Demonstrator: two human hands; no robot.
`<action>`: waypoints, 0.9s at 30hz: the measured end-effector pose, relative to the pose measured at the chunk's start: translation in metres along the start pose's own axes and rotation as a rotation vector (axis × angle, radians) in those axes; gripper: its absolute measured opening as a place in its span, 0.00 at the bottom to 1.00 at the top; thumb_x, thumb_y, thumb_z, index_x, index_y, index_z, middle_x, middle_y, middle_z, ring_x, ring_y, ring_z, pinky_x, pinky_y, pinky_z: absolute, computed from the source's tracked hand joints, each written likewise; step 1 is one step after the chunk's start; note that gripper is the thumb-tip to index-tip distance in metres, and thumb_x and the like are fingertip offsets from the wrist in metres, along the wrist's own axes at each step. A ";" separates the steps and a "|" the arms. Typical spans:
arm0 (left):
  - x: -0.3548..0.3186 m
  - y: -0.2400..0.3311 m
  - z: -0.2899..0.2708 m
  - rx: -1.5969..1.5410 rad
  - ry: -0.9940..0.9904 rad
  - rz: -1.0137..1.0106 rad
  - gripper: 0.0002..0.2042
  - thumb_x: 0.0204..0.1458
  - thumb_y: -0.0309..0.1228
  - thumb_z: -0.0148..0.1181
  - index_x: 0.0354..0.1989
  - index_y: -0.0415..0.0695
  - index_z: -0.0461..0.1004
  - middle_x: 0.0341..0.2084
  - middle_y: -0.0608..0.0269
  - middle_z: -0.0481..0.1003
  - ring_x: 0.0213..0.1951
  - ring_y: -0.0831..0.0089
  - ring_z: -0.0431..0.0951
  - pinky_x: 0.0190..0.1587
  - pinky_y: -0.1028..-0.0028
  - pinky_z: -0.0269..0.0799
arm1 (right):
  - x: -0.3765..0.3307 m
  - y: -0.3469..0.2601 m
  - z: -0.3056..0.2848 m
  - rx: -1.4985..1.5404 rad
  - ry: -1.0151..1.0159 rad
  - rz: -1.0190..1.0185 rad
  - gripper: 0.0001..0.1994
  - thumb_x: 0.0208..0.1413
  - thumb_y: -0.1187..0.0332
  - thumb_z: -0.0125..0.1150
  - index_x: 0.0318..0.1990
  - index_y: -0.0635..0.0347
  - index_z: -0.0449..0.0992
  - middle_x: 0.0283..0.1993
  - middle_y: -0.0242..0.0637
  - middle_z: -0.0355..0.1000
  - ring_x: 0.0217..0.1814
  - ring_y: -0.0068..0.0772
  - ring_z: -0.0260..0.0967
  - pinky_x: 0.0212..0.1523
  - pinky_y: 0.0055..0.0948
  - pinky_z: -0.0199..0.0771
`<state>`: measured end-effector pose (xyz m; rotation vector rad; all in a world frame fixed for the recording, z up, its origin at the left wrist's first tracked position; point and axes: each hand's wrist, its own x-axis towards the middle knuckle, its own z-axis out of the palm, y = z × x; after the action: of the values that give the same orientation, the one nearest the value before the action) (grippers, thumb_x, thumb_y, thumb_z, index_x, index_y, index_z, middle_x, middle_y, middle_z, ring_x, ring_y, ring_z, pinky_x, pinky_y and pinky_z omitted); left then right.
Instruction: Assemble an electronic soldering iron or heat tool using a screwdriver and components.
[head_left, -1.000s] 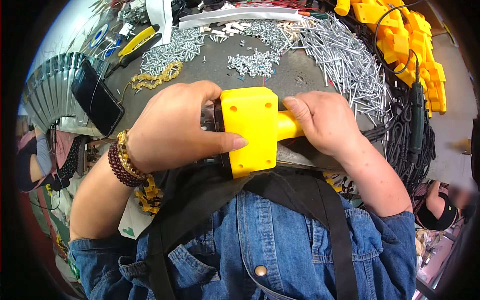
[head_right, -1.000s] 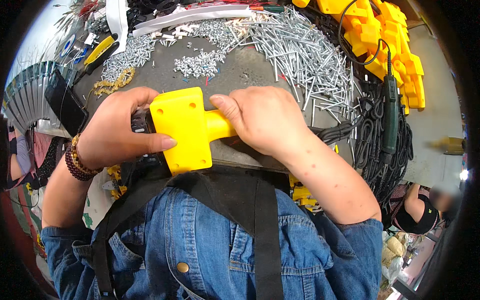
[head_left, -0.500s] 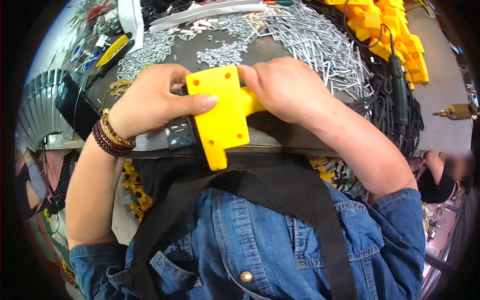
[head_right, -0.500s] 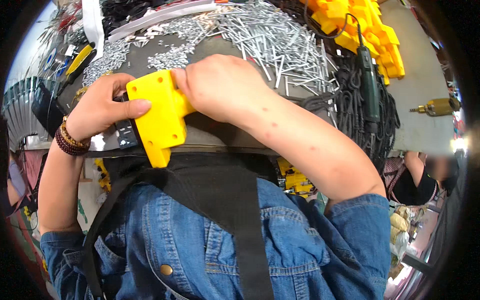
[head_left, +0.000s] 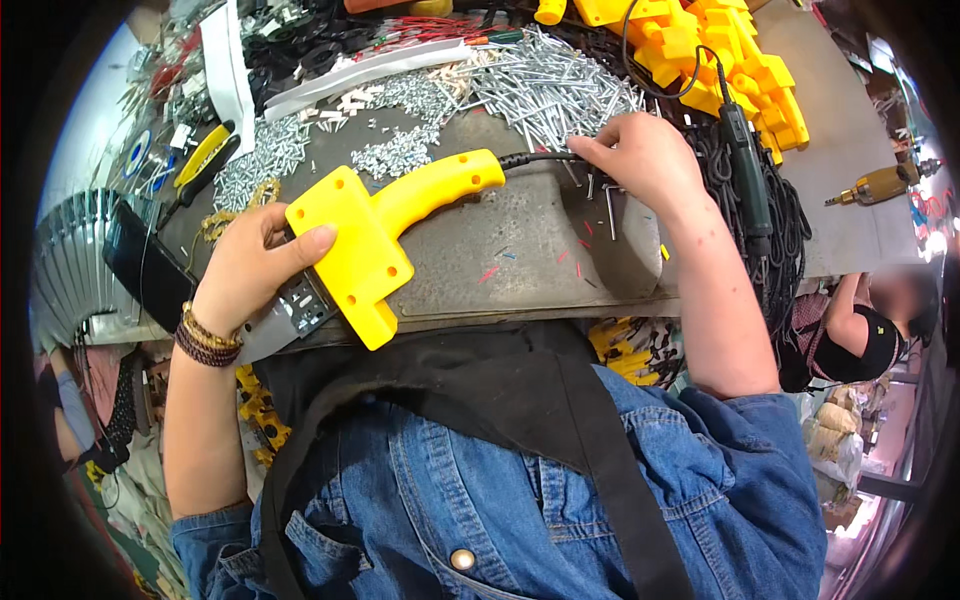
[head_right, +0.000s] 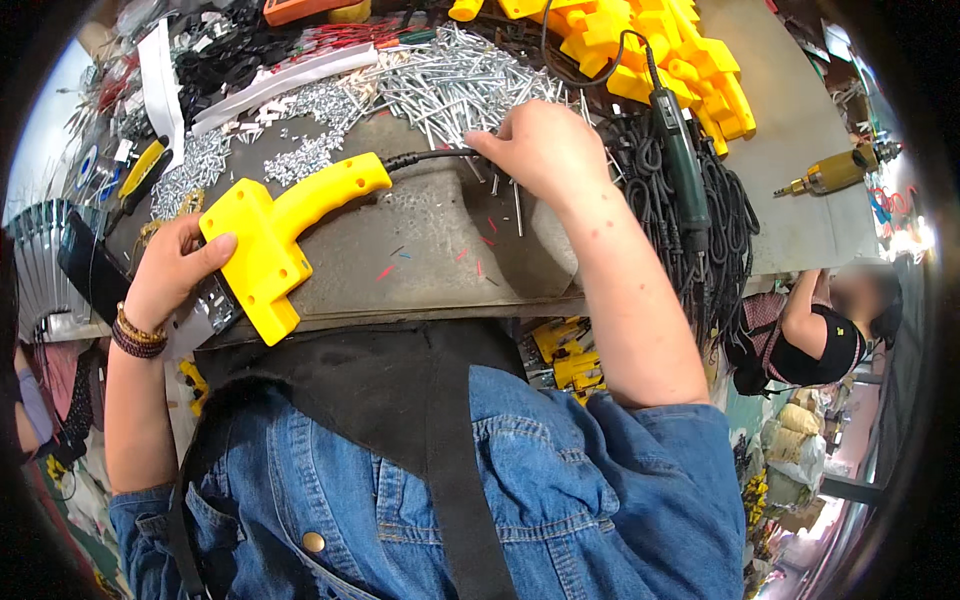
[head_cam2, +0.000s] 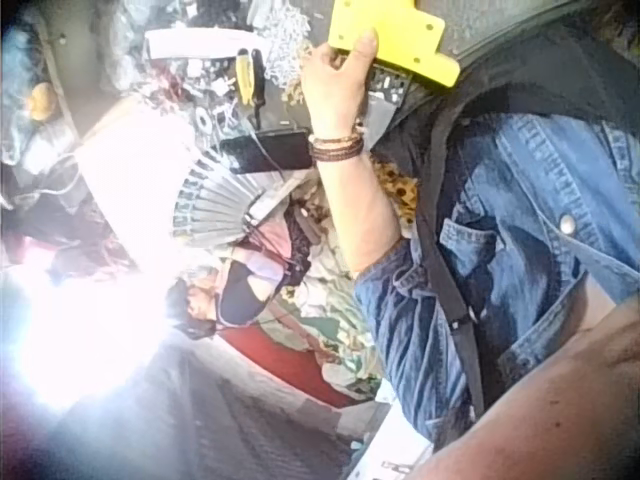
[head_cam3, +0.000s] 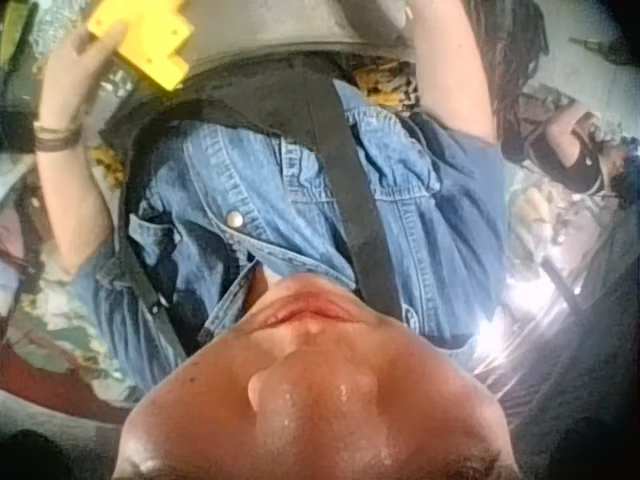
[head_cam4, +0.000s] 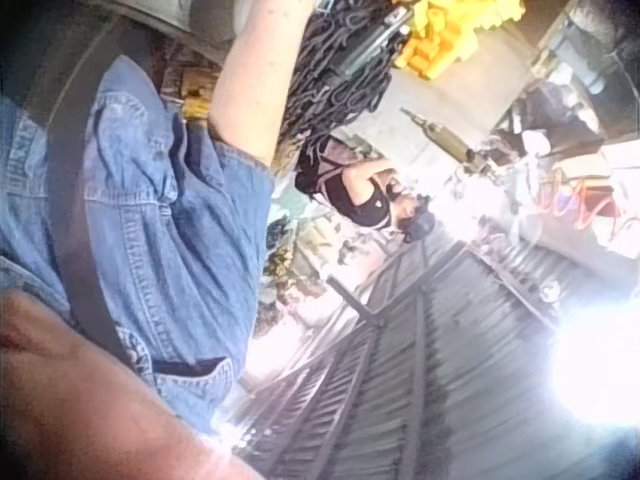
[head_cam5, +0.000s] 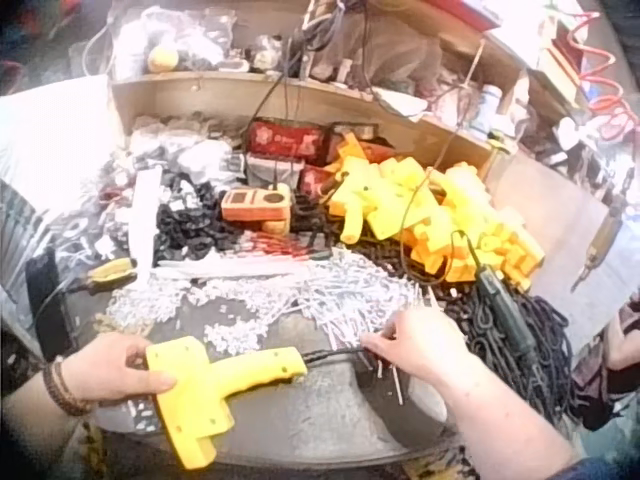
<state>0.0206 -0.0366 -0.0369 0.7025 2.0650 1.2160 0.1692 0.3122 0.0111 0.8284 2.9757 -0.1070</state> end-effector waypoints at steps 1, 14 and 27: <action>-0.002 0.002 -0.001 0.164 0.074 0.007 0.26 0.52 0.45 0.69 0.47 0.31 0.76 0.33 0.64 0.79 0.37 0.79 0.76 0.43 0.77 0.71 | 0.002 0.002 0.003 0.002 0.002 0.007 0.24 0.54 0.44 0.59 0.32 0.60 0.84 0.36 0.48 0.80 0.43 0.49 0.78 0.47 0.43 0.77; 0.014 0.070 0.025 0.527 0.353 0.722 0.13 0.50 0.31 0.66 0.41 0.39 0.78 0.40 0.55 0.78 0.44 0.60 0.79 0.50 0.68 0.72 | 0.034 0.016 0.012 0.419 0.002 -0.016 0.19 0.42 0.59 0.70 0.35 0.69 0.83 0.27 0.44 0.78 0.31 0.33 0.76 0.40 0.32 0.75; 0.131 0.114 0.097 0.494 -0.010 0.615 0.11 0.53 0.34 0.63 0.42 0.43 0.81 0.31 0.57 0.81 0.36 0.65 0.82 0.41 0.66 0.78 | 0.015 0.013 -0.009 0.666 0.152 0.091 0.16 0.46 0.61 0.69 0.33 0.69 0.82 0.23 0.37 0.76 0.28 0.21 0.73 0.32 0.24 0.72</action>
<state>0.0214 0.1599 -0.0037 1.6614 2.2360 0.9832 0.1629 0.3316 0.0185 1.0530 3.0432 -1.1211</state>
